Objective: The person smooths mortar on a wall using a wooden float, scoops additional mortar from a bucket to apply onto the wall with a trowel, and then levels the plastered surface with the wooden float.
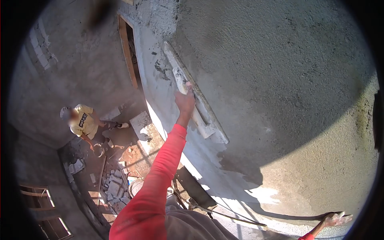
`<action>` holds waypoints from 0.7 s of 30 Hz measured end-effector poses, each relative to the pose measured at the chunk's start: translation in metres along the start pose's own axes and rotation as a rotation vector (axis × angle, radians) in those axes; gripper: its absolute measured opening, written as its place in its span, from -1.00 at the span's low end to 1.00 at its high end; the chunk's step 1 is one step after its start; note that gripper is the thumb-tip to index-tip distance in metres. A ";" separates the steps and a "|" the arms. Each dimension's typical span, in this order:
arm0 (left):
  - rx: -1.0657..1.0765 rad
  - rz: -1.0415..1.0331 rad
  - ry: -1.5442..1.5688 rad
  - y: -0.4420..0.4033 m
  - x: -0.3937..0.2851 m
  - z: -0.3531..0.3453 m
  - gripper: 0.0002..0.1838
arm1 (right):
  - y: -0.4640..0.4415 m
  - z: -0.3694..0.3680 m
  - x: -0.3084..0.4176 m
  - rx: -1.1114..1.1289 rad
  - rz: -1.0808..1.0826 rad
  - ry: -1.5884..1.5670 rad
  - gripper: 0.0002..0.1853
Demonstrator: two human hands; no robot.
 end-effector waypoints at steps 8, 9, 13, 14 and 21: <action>0.066 -0.178 -0.144 -0.061 -0.177 -0.030 -0.24 | -0.001 -0.001 -0.001 -0.004 0.026 0.003 -0.31; 0.020 -0.191 -0.190 -0.059 -0.153 -0.026 -0.24 | 0.005 -0.004 -0.006 -0.020 0.015 -0.028 -0.31; 0.029 -0.132 -0.067 -0.024 -0.054 -0.010 -0.20 | -0.016 0.006 0.013 -0.043 -0.001 -0.026 -0.19; 0.018 -0.117 -0.065 -0.019 -0.043 -0.004 -0.19 | -0.024 0.008 0.014 -0.047 -0.026 -0.047 -0.17; -0.091 -0.323 -0.255 -0.104 -0.183 -0.028 -0.34 | -0.020 0.005 0.018 -0.043 -0.010 -0.046 -0.25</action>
Point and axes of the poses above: each hand's wrist, its own y-axis away from the middle knuckle, its own z-axis out of the back of the hand, x = y × z, the point moved 4 cm from there along -y, towards the middle knuckle, and after that the axes turned 7 degrees about y, right-handed, at the moved point
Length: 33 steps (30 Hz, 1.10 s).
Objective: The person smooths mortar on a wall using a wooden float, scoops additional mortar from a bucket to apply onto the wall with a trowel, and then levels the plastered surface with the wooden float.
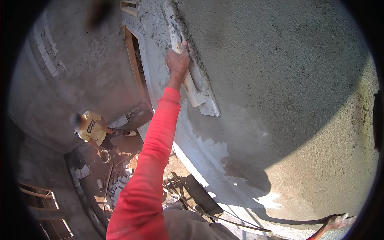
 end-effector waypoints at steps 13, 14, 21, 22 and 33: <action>0.089 -0.179 0.067 -0.015 -0.056 0.001 -0.33 | 0.096 -0.027 -0.055 -0.001 -0.010 -0.071 -0.29; 0.082 -0.198 0.114 -0.007 -0.037 -0.001 -0.33 | 0.117 -0.031 -0.070 -0.004 -0.022 -0.064 -0.29; 0.016 -0.091 0.005 0.026 0.036 -0.012 -0.25 | 0.151 -0.040 -0.080 0.002 -0.088 0.016 -0.30; 0.032 -0.097 0.010 0.018 -0.019 -0.002 -0.24 | 0.145 -0.041 -0.073 0.010 -0.094 0.010 -0.30; 0.015 -0.068 0.057 0.039 0.003 0.006 -0.24 | 0.136 -0.032 -0.069 0.025 -0.189 0.073 -0.31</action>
Point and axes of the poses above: each hand's wrist, its own y-axis away from the middle knuckle, its own z-axis out of the back of the hand, x = y × z, the point moved 4 cm from there along -y, towards the middle knuckle, and after that the axes turned 7 degrees about y, right-handed, at the moved point
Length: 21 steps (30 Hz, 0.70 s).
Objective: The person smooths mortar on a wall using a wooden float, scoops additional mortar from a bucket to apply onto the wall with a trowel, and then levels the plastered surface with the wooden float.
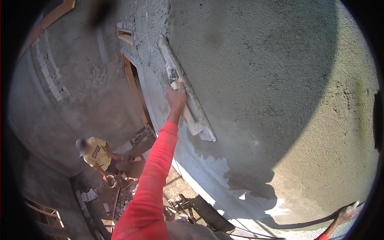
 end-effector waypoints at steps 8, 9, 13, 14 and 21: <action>0.071 -0.260 -0.020 -0.126 -0.131 -0.016 -0.08 | 0.000 0.006 -0.003 0.075 0.054 -0.014 -0.35; 0.107 -0.243 0.033 -0.121 -0.110 -0.014 -0.11 | 0.013 0.005 -0.012 0.109 0.055 0.005 -0.35; 0.114 -0.362 0.029 -0.153 -0.092 -0.013 -0.19 | 0.057 -0.012 -0.035 0.123 -0.191 -0.176 -0.32; 0.155 -0.354 0.000 -0.165 -0.112 -0.012 -0.22 | 0.061 -0.012 -0.039 0.126 -0.202 -0.207 -0.32; 0.083 -0.498 0.007 -0.067 -0.217 -0.004 -0.29 | 0.041 -0.008 -0.029 0.081 -0.081 -0.202 -0.30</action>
Point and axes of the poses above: each hand's wrist, its own y-axis away from the middle knuckle, its own z-axis out of the back of the hand, x = y × z, the point moved 4 cm from there along -y, towards the middle knuckle, and after that the axes turned 7 degrees about y, right-handed, at the moved point
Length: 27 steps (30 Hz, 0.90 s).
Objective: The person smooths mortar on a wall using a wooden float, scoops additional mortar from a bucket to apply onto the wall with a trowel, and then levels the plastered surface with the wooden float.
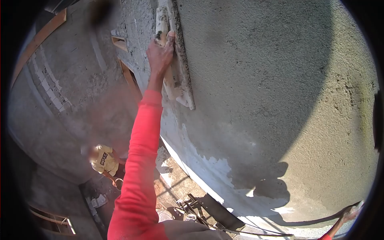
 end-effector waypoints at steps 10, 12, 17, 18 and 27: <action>0.145 0.191 0.057 -0.065 0.033 0.005 -0.29 | 0.052 -0.005 -0.053 0.199 -0.181 0.112 -0.23; 0.111 0.080 0.040 -0.041 0.012 -0.002 -0.28 | 0.017 0.000 -0.020 0.090 -0.039 0.075 -0.22; 0.046 -0.048 0.066 0.038 -0.029 -0.016 -0.26 | 0.012 0.001 -0.007 0.042 -0.092 -0.007 -0.22; 0.045 -0.050 0.059 0.059 -0.045 -0.016 -0.26 | 0.013 0.000 -0.004 0.036 -0.117 -0.019 -0.22; 0.188 -0.042 0.163 0.283 -0.174 -0.033 -0.35 | -0.097 0.021 0.119 -0.057 -0.020 -0.159 -0.08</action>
Point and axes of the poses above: each hand's wrist, its own y-axis away from the middle knuckle, its own z-axis out of the back of the hand, x = y × z, the point moved 4 cm from there along -y, towards the middle knuckle, and after that the axes turned 7 degrees about y, right-handed, at the moved point
